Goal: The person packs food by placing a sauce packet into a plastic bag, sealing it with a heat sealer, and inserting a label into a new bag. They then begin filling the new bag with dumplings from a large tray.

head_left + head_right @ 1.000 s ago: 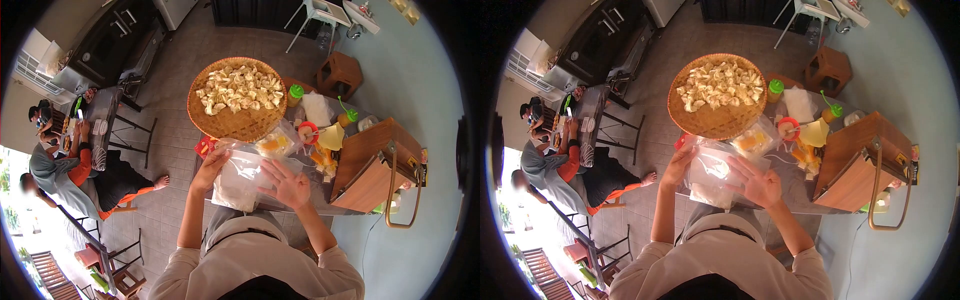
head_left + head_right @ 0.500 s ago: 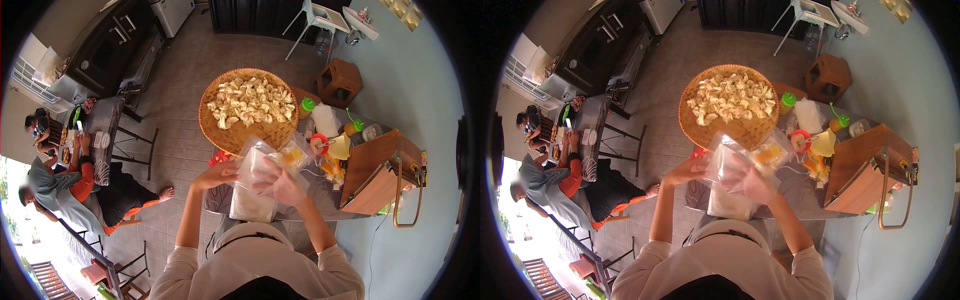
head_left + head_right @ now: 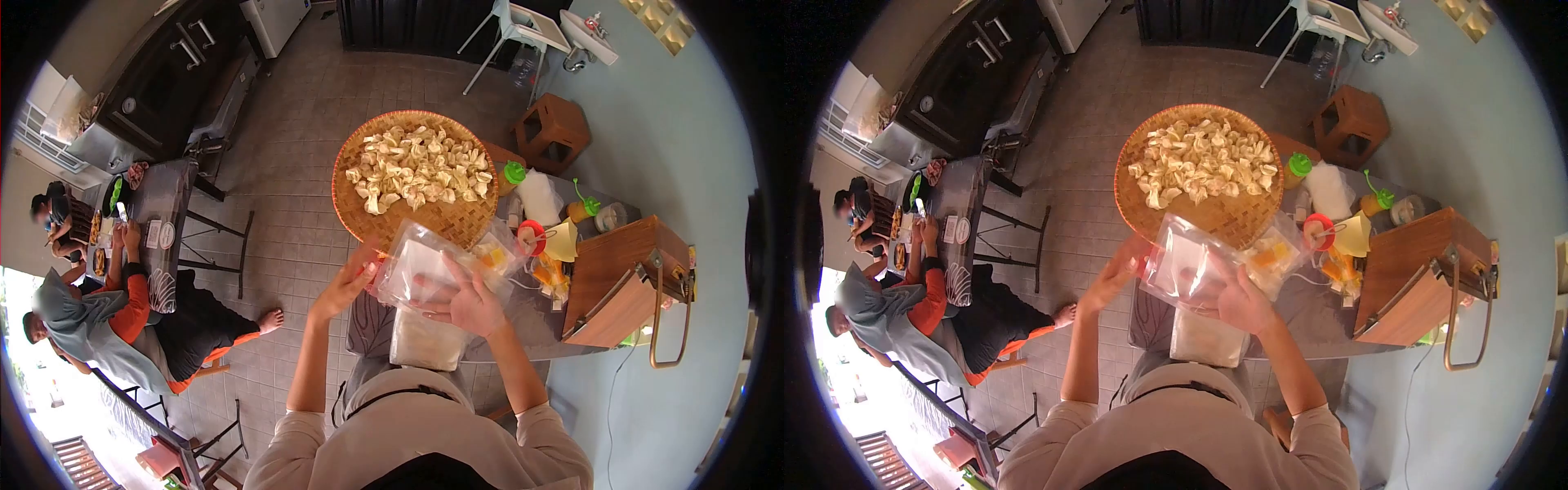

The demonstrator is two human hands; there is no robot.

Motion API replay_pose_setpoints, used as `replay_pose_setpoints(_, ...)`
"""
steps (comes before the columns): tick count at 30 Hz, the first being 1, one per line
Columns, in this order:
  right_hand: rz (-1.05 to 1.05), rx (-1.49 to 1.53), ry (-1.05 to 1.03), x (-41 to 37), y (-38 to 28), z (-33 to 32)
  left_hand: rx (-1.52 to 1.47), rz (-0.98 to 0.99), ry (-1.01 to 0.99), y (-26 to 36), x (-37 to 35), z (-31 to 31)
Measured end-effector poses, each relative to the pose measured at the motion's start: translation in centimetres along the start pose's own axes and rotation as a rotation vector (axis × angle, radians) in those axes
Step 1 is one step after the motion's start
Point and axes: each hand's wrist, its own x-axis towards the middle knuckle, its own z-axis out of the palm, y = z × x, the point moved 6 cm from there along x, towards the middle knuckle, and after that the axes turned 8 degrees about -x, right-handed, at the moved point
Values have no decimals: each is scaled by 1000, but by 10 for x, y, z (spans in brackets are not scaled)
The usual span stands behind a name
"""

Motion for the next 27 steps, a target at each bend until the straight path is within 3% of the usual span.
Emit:
replay_pose_setpoints(1,27,-62,26,1,2,-3,176,272,136,24,1,1)
replay_pose_setpoints(2,23,-67,29,3,0,-4,174,276,130,35,1,9)
replay_pose_setpoints(4,124,-137,98,7,7,-10,850,686,95,70,-12,41)
replay_pose_setpoints(5,126,-131,100,11,8,-10,849,680,93,67,-11,50)
replay_pose_setpoints(7,212,-118,147,17,14,-15,1172,592,-115,49,-8,84)
replay_pose_setpoints(11,352,-79,188,15,42,-58,1169,587,-176,20,-1,97)
replay_pose_setpoints(14,331,-12,228,18,40,-62,1146,630,-101,9,3,89)
replay_pose_setpoints(17,325,-29,140,25,27,-35,1143,641,-33,7,-1,84)
replay_pose_setpoints(19,126,-1249,2,30,16,-40,1143,632,-28,10,-2,83)
replay_pose_setpoints(20,124,-1250,-1,32,19,-43,1161,645,-50,11,-3,85)
replay_pose_setpoints(22,391,-343,264,33,38,-59,1181,656,-66,11,-5,88)
replay_pose_setpoints(23,393,-344,261,34,39,-64,1186,659,-74,8,-5,90)
replay_pose_setpoints(25,284,-765,80,42,32,-61,1192,661,-79,4,-4,90)
replay_pose_setpoints(27,258,-784,80,48,31,-54,1281,723,-64,4,-3,90)
